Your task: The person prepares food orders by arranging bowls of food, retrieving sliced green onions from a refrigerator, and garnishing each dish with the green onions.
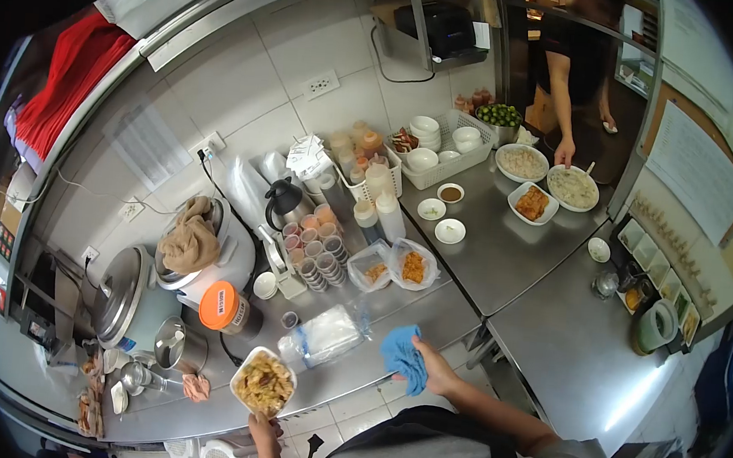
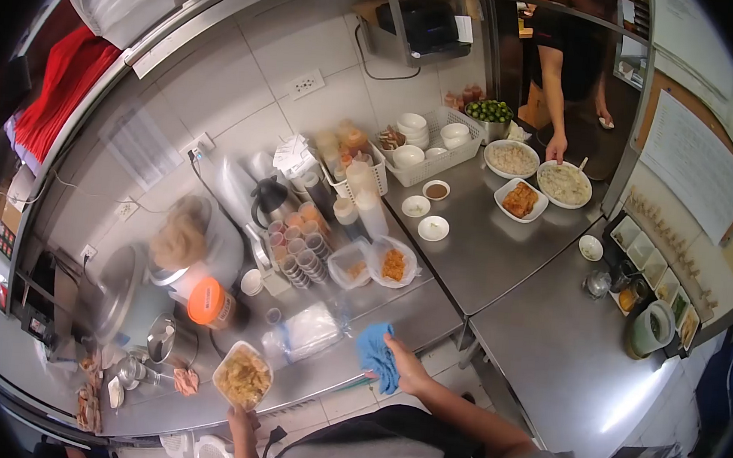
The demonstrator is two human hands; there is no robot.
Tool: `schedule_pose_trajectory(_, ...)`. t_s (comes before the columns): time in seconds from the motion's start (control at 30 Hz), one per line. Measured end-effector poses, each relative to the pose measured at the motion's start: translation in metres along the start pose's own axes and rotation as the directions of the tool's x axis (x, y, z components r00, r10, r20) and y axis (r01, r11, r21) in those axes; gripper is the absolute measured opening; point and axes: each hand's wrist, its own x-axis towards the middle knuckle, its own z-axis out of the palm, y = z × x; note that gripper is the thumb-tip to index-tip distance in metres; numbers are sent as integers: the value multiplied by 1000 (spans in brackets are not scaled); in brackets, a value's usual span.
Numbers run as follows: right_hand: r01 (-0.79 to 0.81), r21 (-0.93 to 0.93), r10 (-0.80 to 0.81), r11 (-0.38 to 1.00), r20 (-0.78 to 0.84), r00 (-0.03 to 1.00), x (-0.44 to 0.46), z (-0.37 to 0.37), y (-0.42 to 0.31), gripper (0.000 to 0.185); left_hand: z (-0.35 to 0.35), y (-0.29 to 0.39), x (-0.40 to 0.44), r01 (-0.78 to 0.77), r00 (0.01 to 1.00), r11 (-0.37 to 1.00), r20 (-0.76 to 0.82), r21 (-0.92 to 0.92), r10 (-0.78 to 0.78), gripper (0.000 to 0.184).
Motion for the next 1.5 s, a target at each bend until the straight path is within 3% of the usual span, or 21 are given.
schedule_pose_trajectory(0.1,-51,0,51,999,46,998,-2,-4,13,46,47,14,-36,-80,975,996,209,26,73,15)
schedule_pose_trajectory(0.13,-65,16,64,998,63,996,-4,-6,17,47,62,1,-30,-300,904,946,354,125,240,15)
schedule_pose_trajectory(0.2,-105,55,103,993,29,994,-16,1,12,47,107,9,-49,-281,865,939,476,196,160,16)
schedule_pose_trajectory(0.23,-60,149,56,987,31,998,-18,-5,10,48,145,39,-78,-32,893,980,445,197,-60,18)
schedule_pose_trajectory(0.4,265,348,-261,899,-57,964,-53,-39,-61,50,243,74,-136,-298,717,880,695,370,-49,26)
schedule_pose_trajectory(0.47,355,297,-398,887,98,912,-79,-42,-110,53,271,86,-152,-392,575,849,815,354,-74,30)
schedule_pose_trajectory(0.57,250,344,-392,905,446,805,-72,-120,-89,52,313,91,-179,-386,400,853,897,352,-190,35)
schedule_pose_trajectory(0.7,17,659,-451,752,494,743,-107,-130,-91,49,358,88,-199,-356,310,873,924,332,-225,40)
schedule_pose_trajectory(0.73,369,267,-440,890,299,847,-129,-141,-95,48,368,85,-203,-358,303,871,924,337,-233,40)
schedule_pose_trajectory(0.77,416,-274,-408,867,89,909,-151,-151,-99,48,378,81,-208,-356,298,870,924,341,-240,41)
schedule_pose_trajectory(0.8,252,-681,-386,688,-49,921,-172,-162,-116,48,384,77,-211,-351,298,871,923,345,-245,41)
schedule_pose_trajectory(0.87,-56,-733,-270,678,-319,908,-209,-171,-161,55,395,70,-214,-367,331,860,914,355,-236,41)
schedule_pose_trajectory(0.93,-280,-960,-375,19,-266,888,-229,-246,-172,61,404,62,-214,-357,369,858,899,370,-235,41)
schedule_pose_trajectory(1.0,-344,-916,-627,-206,-147,765,-252,-251,-231,62,410,49,-210,-318,403,866,882,386,-245,40)
schedule_pose_trajectory(1.03,-457,-888,-631,-45,-330,702,-264,-196,-286,48,412,45,-209,-308,405,873,883,377,-238,39)
schedule_pose_trajectory(1.07,-115,-993,-841,-20,-45,539,-259,-222,-310,32,414,41,-207,-302,408,880,884,367,-229,39)
schedule_pose_trajectory(1.1,-188,-981,-832,-49,-64,550,-257,-227,-355,22,416,37,-206,-295,411,886,884,359,-222,39)
schedule_pose_trajectory(1.17,-287,-945,-985,-159,134,105,-232,-247,-422,26,418,28,-205,-300,441,884,874,358,-204,38)
schedule_pose_trajectory(1.23,-643,-710,-952,-286,289,105,-217,-282,-493,28,418,16,-202,-310,485,883,857,353,-173,38)
schedule_pose_trajectory(1.37,-721,-603,-926,-340,348,145,-197,-306,-554,23,422,-12,-190,-508,522,823,851,254,59,37)
schedule_pose_trajectory(1.5,-735,-526,-903,-429,246,351,-197,-346,-592,19,417,-25,-182,-705,508,653,840,276,193,39)
